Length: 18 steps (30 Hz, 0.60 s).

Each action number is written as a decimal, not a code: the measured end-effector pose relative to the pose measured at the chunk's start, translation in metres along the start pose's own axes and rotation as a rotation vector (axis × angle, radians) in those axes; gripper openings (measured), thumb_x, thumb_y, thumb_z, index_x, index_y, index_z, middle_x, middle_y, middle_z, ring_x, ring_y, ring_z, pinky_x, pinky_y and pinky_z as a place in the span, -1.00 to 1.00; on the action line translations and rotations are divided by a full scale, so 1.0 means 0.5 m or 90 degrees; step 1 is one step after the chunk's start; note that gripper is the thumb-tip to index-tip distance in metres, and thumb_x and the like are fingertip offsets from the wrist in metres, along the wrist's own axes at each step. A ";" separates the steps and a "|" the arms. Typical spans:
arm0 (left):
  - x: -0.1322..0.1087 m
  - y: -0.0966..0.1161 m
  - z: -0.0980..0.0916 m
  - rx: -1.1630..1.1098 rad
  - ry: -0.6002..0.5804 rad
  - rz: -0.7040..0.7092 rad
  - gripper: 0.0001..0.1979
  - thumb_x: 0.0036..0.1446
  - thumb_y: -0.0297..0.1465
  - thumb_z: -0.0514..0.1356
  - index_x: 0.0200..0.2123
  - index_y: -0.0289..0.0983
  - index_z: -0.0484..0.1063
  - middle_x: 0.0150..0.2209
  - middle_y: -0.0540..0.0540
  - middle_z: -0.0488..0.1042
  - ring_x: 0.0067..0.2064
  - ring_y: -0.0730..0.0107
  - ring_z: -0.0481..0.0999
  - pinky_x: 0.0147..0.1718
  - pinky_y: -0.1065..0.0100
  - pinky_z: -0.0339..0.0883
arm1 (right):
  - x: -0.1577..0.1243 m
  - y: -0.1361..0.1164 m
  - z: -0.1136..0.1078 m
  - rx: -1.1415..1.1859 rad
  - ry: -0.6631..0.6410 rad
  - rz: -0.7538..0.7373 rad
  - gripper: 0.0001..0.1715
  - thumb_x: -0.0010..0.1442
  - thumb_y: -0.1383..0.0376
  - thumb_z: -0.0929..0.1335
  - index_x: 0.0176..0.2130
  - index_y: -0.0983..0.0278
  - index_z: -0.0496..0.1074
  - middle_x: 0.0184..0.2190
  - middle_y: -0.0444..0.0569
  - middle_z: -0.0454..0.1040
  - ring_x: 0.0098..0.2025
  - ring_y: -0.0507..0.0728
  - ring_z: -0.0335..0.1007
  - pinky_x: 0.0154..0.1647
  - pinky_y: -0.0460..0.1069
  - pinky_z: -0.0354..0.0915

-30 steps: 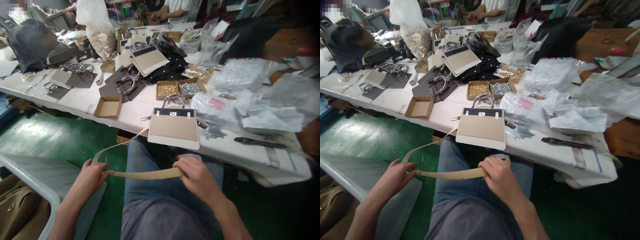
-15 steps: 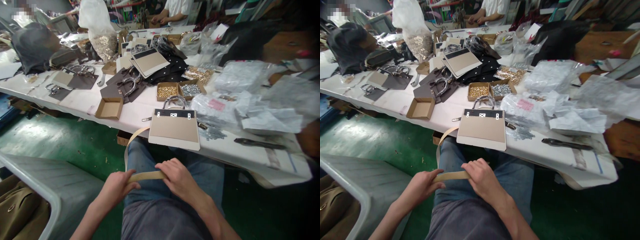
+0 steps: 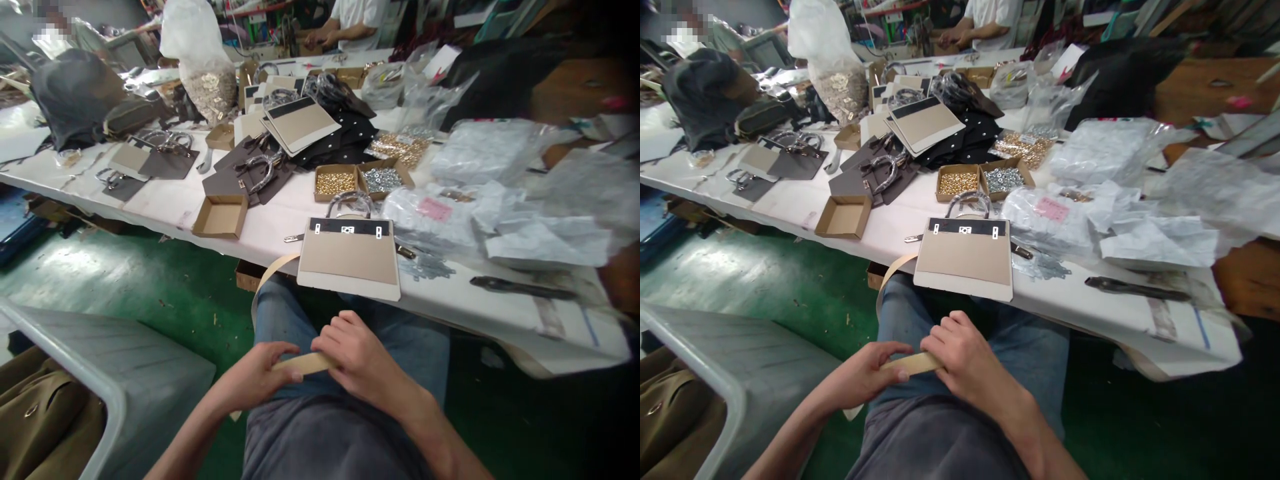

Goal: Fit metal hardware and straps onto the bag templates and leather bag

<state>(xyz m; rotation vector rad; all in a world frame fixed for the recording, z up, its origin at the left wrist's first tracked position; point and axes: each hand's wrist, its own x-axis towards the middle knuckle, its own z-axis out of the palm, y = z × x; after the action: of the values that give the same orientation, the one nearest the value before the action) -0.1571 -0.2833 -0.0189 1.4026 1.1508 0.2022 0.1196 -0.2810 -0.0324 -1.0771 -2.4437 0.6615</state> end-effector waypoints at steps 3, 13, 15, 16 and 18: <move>-0.011 -0.022 -0.018 0.130 0.049 0.002 -0.74 0.45 -0.17 0.32 -0.15 -0.19 0.75 -0.30 -0.10 0.70 -0.30 0.18 0.59 -0.31 0.32 0.23 | -0.042 0.039 -0.032 0.117 -0.097 0.072 -0.77 0.38 0.23 0.61 -0.18 0.16 0.54 -0.23 -0.15 0.62 -0.11 0.18 0.50 0.17 0.16 0.26; -0.043 0.022 0.018 0.090 0.013 -0.025 -0.88 0.29 -0.28 0.43 -0.25 -0.18 0.64 -0.33 -0.01 0.61 -0.29 0.25 0.52 -0.33 0.33 0.16 | -0.066 0.036 -0.018 -0.002 0.125 0.042 -0.75 0.60 0.41 0.34 0.02 0.19 0.63 -0.11 0.02 0.72 -0.10 0.21 0.59 0.11 0.19 0.32; -0.041 0.045 0.036 0.006 -0.022 0.005 -0.83 0.22 -0.33 0.46 -0.12 -0.17 0.67 -0.19 -0.02 0.69 -0.17 0.20 0.59 -0.24 0.35 0.26 | -0.061 0.016 -0.013 -0.035 0.172 0.002 -0.70 0.58 0.44 0.33 0.08 0.19 0.63 -0.06 0.04 0.73 -0.07 0.22 0.62 0.17 0.23 0.32; -0.038 0.053 0.045 -0.020 -0.032 0.015 -0.82 0.23 -0.33 0.46 -0.10 -0.18 0.67 -0.17 -0.03 0.69 -0.17 0.20 0.60 -0.23 0.35 0.29 | -0.060 0.008 -0.012 -0.048 0.195 -0.010 -0.68 0.57 0.46 0.34 0.12 0.18 0.63 -0.03 0.04 0.74 -0.05 0.23 0.63 0.20 0.25 0.32; -0.030 0.058 0.059 -0.028 -0.043 0.021 -0.89 0.36 -0.29 0.36 -0.14 -0.19 0.63 -0.27 -0.01 0.66 -0.26 0.25 0.57 -0.27 0.35 0.28 | -0.065 -0.001 -0.011 -0.070 0.235 -0.009 -0.64 0.55 0.47 0.36 0.17 0.16 0.63 0.04 0.03 0.76 0.01 0.25 0.66 0.23 0.27 0.31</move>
<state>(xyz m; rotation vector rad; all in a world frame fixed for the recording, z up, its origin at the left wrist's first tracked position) -0.1289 -0.3062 0.0057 1.3803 1.0630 0.2010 0.1427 -0.3045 -0.0328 -1.1103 -2.1842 0.2924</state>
